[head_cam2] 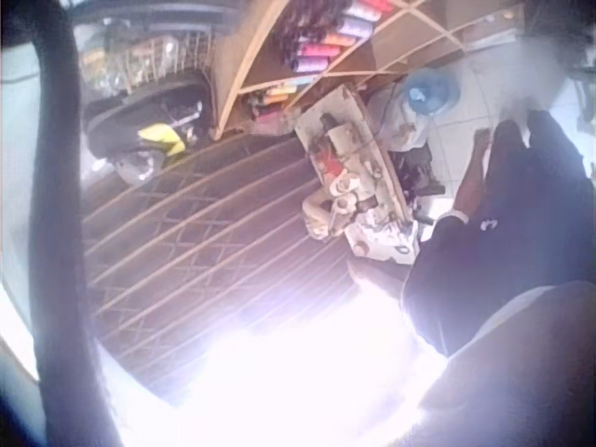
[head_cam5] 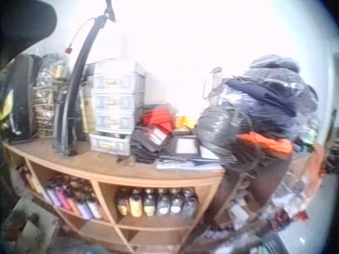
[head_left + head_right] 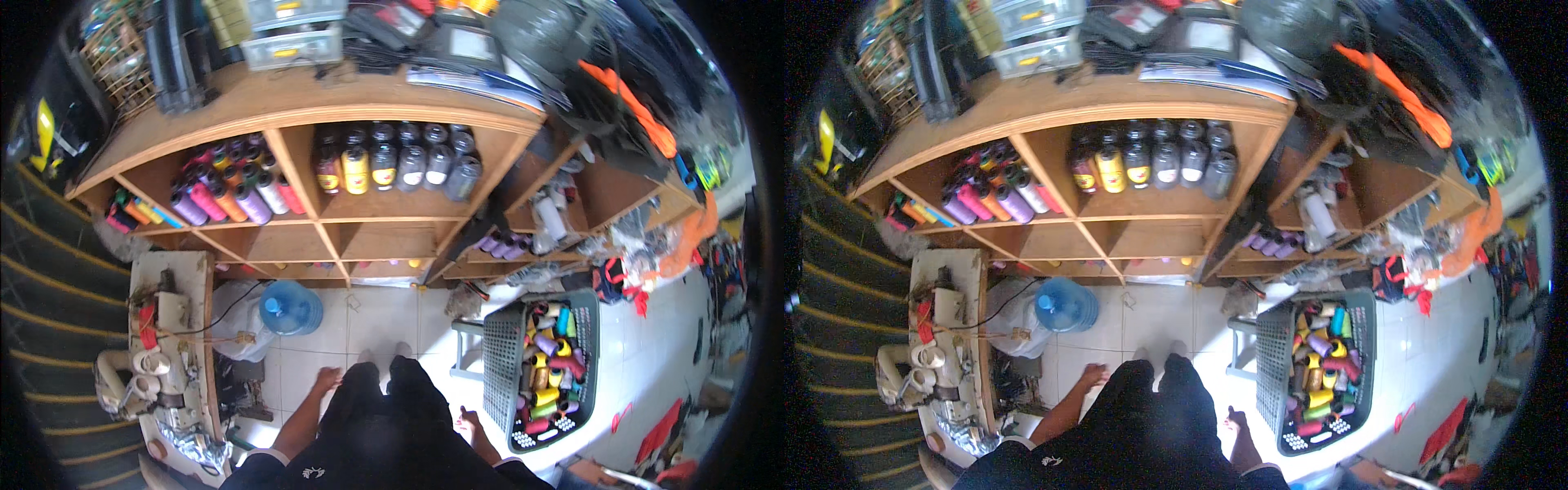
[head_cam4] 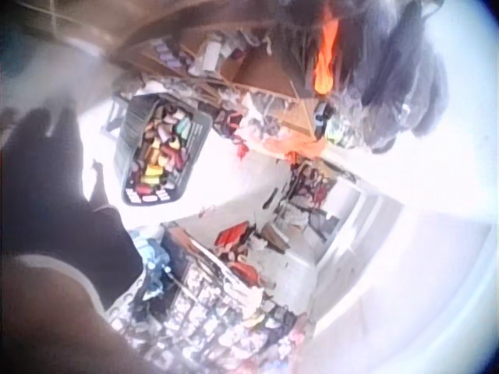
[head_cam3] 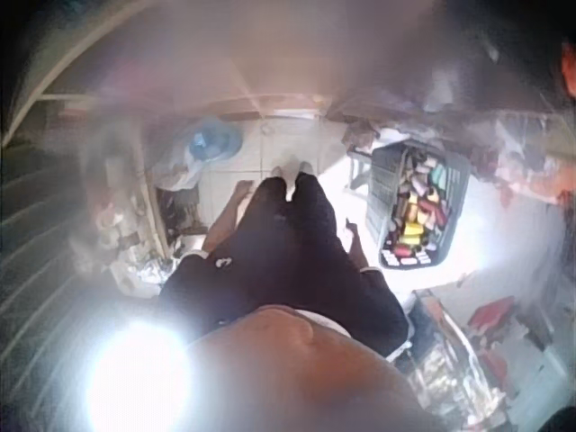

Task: The person picks up thread spools from a black plastic basket on the floor, inspects them, and places them onto a wooden shelf. The person handles spools of various colors, including yellow, purple, red, and white, one at a time.

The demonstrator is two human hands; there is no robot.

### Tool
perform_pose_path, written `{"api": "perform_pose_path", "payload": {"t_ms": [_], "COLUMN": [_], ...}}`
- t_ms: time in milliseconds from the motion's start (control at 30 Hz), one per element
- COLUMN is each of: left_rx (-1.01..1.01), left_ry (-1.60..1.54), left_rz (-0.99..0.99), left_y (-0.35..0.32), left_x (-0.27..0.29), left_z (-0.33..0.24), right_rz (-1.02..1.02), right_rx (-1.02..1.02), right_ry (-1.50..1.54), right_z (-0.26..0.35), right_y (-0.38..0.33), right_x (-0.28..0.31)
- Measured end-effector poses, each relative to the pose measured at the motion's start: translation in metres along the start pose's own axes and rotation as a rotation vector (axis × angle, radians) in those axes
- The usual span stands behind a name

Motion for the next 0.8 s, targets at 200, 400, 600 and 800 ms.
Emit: {"api": "perform_pose_path", "payload": {"t_ms": [200, 400, 600, 800], "left_rx": [0.423, 0.081, 0.023, -0.249], "left_ry": [0.323, 0.275, 0.427, 0.371], "left_rz": [-0.019, 0.106, 0.131, 0.310], "left_y": [-0.039, -0.053, -0.008, -0.091], "left_x": [0.047, 0.043, -0.120, -0.247], "left_z": [0.082, 0.016, -0.071, -0.133], "right_rz": [-0.542, -0.589, -0.735, -0.893], "right_rx": [0.438, 0.963, 0.869, 0.802], "right_ry": [-0.580, 0.004, 0.130, 0.288], "right_z": [-0.082, 0.134, 0.146, 0.121], "right_y": [0.066, -0.093, -0.167, -0.164], "right_x": [0.071, 0.020, 0.095, 0.182]}}
Point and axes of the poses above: each hand's wrist, its own y-axis towards the middle knuckle, its own x-axis out of the back of the hand, z = x × y, the point moved 5 cm from there along y, towards the middle knuckle, and after that the axes turned 1 degree about -y, right-handed, at the moved point
